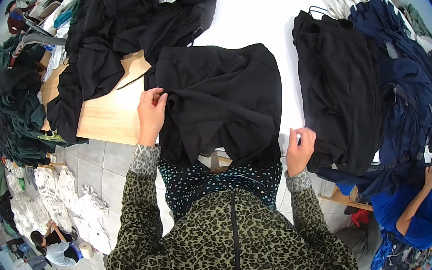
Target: Trimming loose threads from pieces of black fabric using small nippers in a textile workshop.
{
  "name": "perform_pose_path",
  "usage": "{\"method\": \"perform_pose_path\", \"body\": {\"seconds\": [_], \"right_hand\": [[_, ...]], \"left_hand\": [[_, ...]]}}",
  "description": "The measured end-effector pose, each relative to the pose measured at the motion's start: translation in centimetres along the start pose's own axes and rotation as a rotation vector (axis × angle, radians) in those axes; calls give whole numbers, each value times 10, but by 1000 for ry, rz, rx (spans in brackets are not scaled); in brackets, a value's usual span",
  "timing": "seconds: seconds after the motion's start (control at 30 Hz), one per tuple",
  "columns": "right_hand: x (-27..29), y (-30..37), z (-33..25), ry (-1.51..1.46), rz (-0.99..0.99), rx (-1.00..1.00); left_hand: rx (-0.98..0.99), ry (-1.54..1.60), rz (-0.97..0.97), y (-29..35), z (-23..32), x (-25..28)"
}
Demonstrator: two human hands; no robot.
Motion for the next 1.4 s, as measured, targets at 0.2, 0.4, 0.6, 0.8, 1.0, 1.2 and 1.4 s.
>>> {"method": "perform_pose_path", "body": {"seconds": [0.2, 0.4, 0.6, 0.8, 1.0, 1.2, 1.4], "right_hand": [[-37, 41, -11, -184, -307, -370], [-81, 56, -1, -1183, -502, -1011], [-68, 46, -19, -1387, -621, -961], [-67, 51, -35, -1409, -645, -960], [-72, 60, -47, -1365, -690, -981], [-79, 74, -47, -1371, -745, -965], [-76, 74, -50, -1354, -694, -1084]], "left_hand": [[121, 132, -126, 47, 23, 1], [-118, -92, -435, 106, 62, -40], [175, 292, -327, 106, 19, -37], [-51, 133, -182, 92, 69, -11], [40, 543, -327, 97, 122, -51], [-77, 483, -395, 104, 160, -89], [595, 935, -592, 120, 121, -125]]}}
Point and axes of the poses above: each hand's wrist, its own y-axis away from the middle knuckle, its own x-axis out of the back of the hand, z = x × y, the point moved 9 cm from there along -y, towards the middle knuckle, and after that the axes turned 3 degrees about -x, right-handed, at the moved point
